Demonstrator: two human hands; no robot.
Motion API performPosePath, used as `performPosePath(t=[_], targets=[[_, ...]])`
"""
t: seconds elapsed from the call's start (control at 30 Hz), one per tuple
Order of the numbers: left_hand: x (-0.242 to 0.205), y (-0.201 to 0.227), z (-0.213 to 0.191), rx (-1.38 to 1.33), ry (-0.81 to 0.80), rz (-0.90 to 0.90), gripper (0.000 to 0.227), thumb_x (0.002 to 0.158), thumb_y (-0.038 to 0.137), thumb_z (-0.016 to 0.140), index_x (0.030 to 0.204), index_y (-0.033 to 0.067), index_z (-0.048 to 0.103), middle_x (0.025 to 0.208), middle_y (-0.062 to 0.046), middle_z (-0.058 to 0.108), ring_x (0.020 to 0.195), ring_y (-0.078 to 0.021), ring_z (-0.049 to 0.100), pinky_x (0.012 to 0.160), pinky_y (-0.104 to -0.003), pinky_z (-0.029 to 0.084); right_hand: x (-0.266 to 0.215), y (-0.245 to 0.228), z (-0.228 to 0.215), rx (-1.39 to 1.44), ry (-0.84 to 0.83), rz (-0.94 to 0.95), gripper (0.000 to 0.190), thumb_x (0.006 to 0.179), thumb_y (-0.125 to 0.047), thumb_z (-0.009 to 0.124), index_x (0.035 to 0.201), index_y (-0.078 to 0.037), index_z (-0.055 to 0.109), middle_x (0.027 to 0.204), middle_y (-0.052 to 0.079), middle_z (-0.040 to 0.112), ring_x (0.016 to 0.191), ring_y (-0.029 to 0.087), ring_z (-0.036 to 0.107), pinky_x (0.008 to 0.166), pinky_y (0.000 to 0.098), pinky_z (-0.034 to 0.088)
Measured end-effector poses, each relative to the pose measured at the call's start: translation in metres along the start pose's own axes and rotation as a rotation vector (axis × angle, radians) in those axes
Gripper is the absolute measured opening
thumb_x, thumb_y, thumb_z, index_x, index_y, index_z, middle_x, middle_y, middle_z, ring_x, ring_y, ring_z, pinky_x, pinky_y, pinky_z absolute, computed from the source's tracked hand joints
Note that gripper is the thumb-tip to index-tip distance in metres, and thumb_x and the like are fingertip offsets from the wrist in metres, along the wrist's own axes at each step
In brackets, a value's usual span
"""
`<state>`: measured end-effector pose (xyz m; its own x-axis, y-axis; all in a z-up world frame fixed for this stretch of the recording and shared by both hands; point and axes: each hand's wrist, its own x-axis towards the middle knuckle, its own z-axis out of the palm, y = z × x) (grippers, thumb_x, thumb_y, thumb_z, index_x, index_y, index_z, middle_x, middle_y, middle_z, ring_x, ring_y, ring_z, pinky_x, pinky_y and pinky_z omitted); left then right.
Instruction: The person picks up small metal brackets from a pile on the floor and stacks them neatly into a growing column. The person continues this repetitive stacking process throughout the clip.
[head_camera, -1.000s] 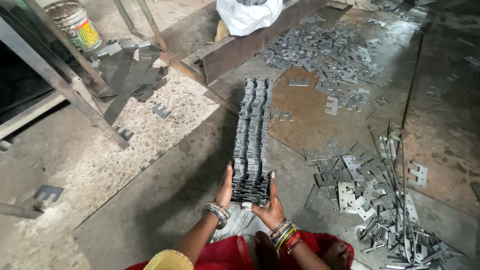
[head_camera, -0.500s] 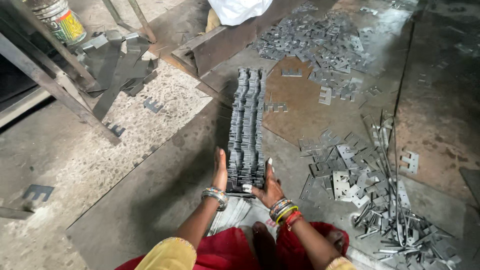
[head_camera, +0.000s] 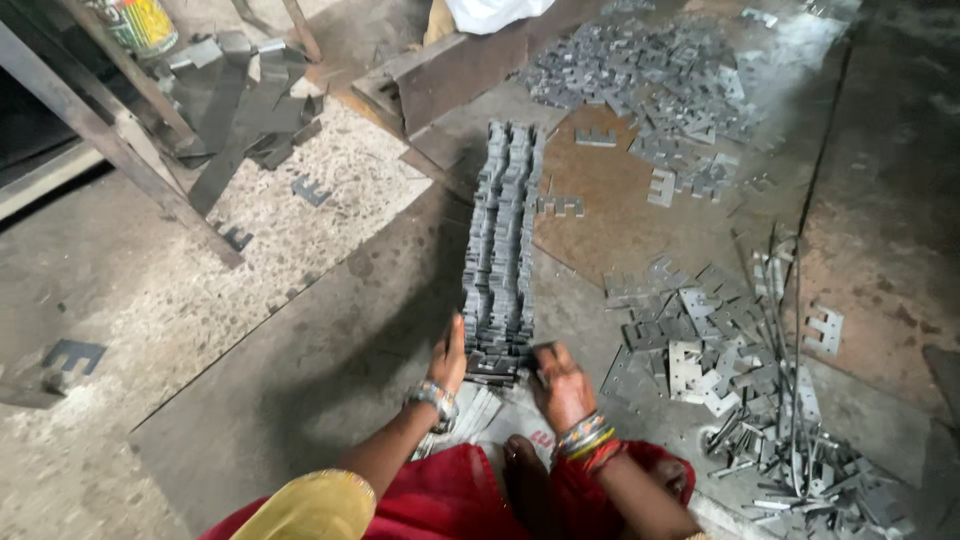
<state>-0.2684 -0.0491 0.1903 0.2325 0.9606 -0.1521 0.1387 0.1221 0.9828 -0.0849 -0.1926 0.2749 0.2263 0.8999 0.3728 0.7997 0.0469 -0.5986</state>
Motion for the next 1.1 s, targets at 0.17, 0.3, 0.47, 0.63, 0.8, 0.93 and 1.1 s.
performPosePath(t=[0.17,0.3,0.47,0.63,0.8,0.93,1.1], targets=[[-0.004,-0.003,-0.017,0.401,-0.152,0.077,0.087,0.099,0.067,0.029,0.16,0.0046,0.027,0.169,-0.015,0.021,0.157,-0.0285,0.011,0.125,-0.036,0.011,-0.012,-0.005,-0.006,0.097,0.019,-0.038,0.044,0.075,-0.006,0.074,0.118,-0.004,0.064,0.121,0.02,0.068,0.098,0.044,0.07,0.083,0.0468,0.058],[0.001,-0.006,-0.01,0.274,-0.146,-0.178,0.095,0.095,0.074,0.026,0.163,0.009,0.016,0.171,-0.012,0.011,0.159,-0.0265,0.0,0.126,-0.039,0.005,-0.011,-0.009,0.023,0.239,0.171,0.174,0.077,0.072,-0.011,0.075,0.14,0.006,0.045,0.134,0.03,0.06,0.115,0.046,0.065,0.098,0.0459,0.053],[0.02,0.013,-0.011,0.061,-0.19,-0.202,0.1,0.091,0.08,0.024,0.162,0.0095,0.016,0.173,-0.009,0.008,0.16,-0.0223,0.002,0.128,-0.037,0.004,-0.005,-0.023,0.064,0.371,-0.013,0.159,0.107,0.079,-0.017,0.078,0.153,0.017,0.008,0.154,0.045,0.028,0.144,0.051,0.033,0.117,0.0442,0.028],[0.007,0.015,-0.012,0.274,-0.214,-0.165,0.097,0.092,0.077,0.021,0.163,0.0115,0.014,0.172,-0.011,0.004,0.159,-0.0283,-0.003,0.127,-0.043,0.001,-0.018,-0.026,0.038,0.215,-0.2,0.221,0.112,0.08,-0.041,0.072,0.156,0.013,0.01,0.154,0.034,0.036,0.143,0.042,0.039,0.123,0.0493,0.024],[0.007,0.004,-0.003,0.463,-0.03,0.082,0.094,0.093,0.073,0.027,0.161,0.0088,0.02,0.169,-0.016,0.018,0.156,-0.0381,0.009,0.126,-0.044,0.012,-0.004,-0.039,0.005,-0.352,-0.138,-0.143,0.117,0.071,-0.064,0.072,0.147,0.011,0.022,0.155,0.038,0.031,0.146,0.053,0.017,0.113,0.0694,0.002],[0.021,0.002,-0.002,0.516,-0.034,0.106,0.085,0.099,0.068,0.026,0.161,0.0098,0.025,0.168,-0.018,0.022,0.157,-0.0396,0.013,0.127,-0.046,0.009,0.019,-0.045,-0.018,-0.48,-0.415,-0.016,0.111,0.078,-0.069,0.066,0.152,0.003,0.027,0.161,0.022,0.027,0.154,0.047,0.009,0.116,0.071,-0.005],[0.014,-0.008,0.004,0.378,-0.012,0.151,0.085,0.1,0.066,0.03,0.159,0.0054,0.026,0.167,-0.022,0.023,0.155,-0.041,0.015,0.125,-0.045,0.014,0.014,-0.047,-0.022,-0.352,-0.173,-0.174,0.104,0.081,-0.065,0.066,0.152,0.005,0.036,0.163,0.022,0.027,0.155,0.043,0.015,0.118,0.0727,-0.002]])
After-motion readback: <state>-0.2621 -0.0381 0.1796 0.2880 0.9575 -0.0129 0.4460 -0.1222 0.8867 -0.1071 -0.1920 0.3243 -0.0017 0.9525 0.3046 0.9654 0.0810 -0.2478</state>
